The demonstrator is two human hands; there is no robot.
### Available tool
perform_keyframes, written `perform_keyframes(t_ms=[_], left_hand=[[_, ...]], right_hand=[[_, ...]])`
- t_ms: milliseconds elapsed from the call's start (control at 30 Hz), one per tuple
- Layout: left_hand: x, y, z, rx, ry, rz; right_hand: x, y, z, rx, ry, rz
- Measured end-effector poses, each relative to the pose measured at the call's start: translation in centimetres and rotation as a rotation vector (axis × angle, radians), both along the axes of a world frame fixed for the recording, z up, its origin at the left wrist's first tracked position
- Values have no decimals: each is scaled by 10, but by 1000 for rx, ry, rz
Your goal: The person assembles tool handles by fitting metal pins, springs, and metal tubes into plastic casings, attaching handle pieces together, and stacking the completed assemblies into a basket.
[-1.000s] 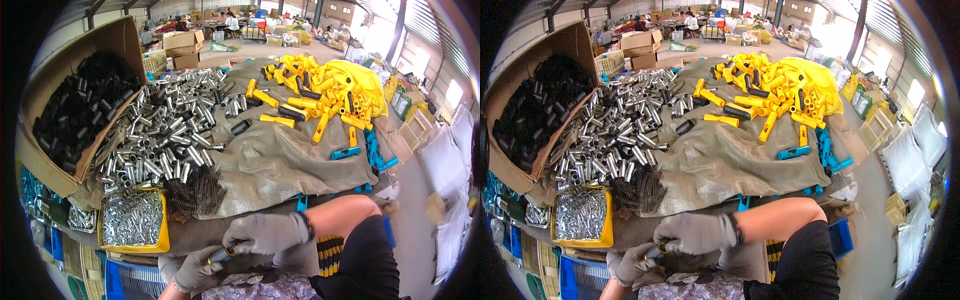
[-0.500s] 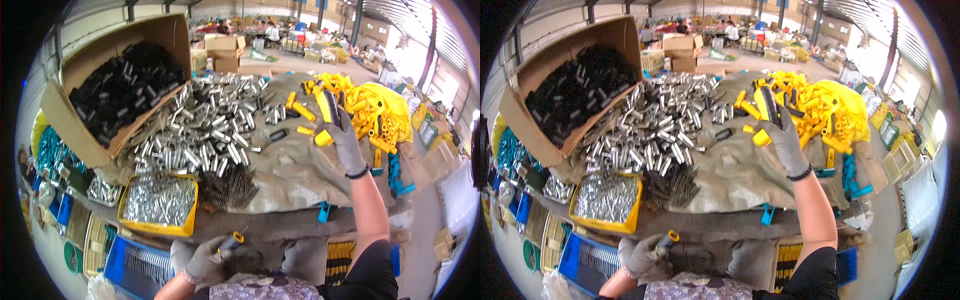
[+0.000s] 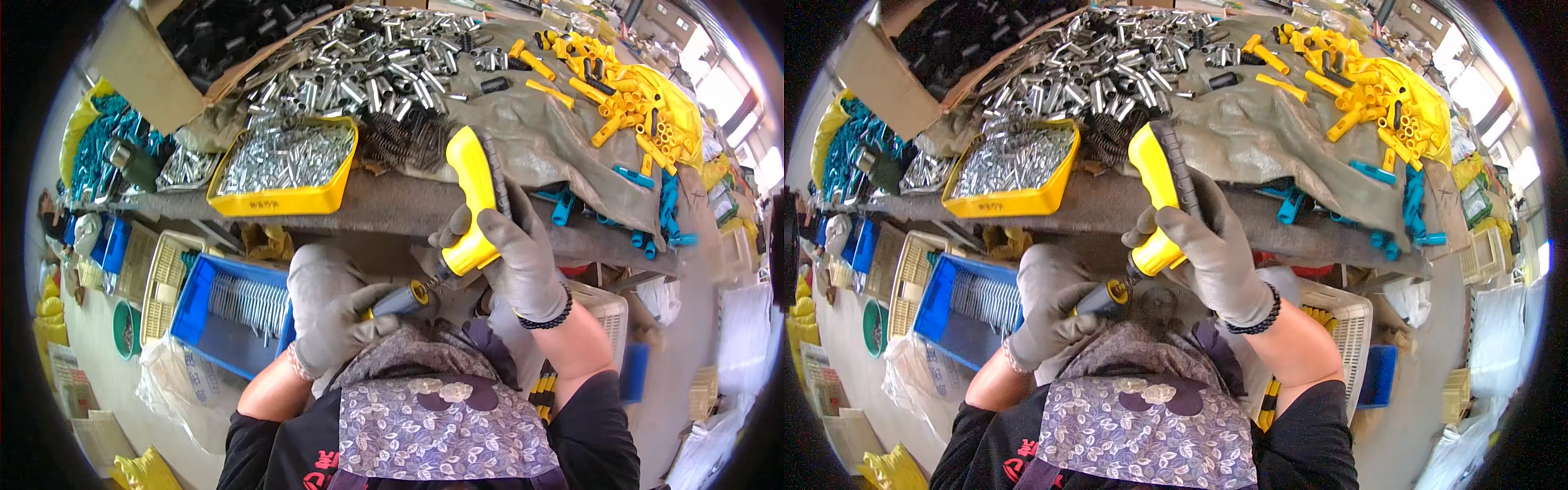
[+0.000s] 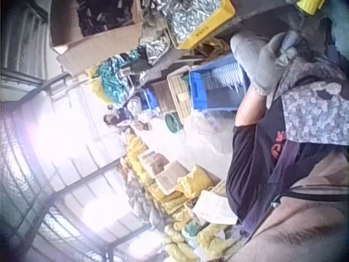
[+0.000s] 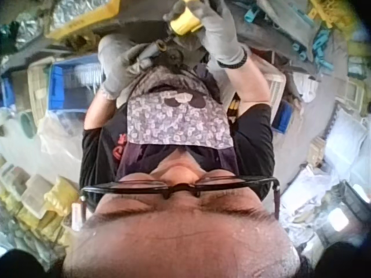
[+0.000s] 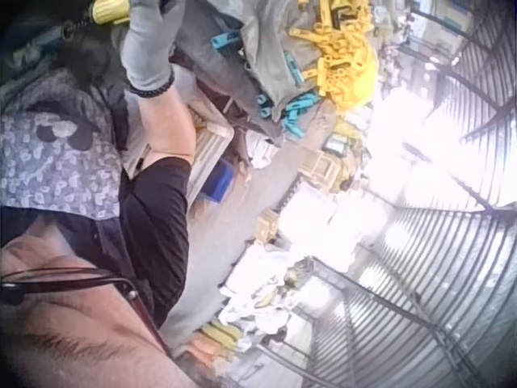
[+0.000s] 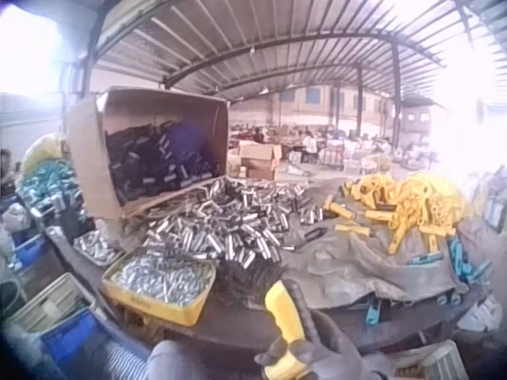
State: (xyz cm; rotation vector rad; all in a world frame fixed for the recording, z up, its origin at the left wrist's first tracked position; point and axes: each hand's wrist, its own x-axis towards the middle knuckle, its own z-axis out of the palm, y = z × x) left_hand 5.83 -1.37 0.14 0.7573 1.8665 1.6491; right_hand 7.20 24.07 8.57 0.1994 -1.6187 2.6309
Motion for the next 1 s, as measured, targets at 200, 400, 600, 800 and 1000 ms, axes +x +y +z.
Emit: perform_keyframes(t_ms=[200, 400, 600, 800, 1000], left_hand=[[28, -29, -15, 73, -232, -124], [45, -34, 8, -70, -448, -202], [44, -37, 5, -60, -406, -219], [40, -33, -10, -103, -340, -253], [28, -27, -4, -179, -408, -404]], right_hand=[[41, 10, -18, 369, 259, 122], [58, 35, -17, 918, 554, 183], [78, 50, -24, 720, 207, 91], [87, 45, -22, 673, 301, 55], [61, 47, -12, 916, 856, 473]])
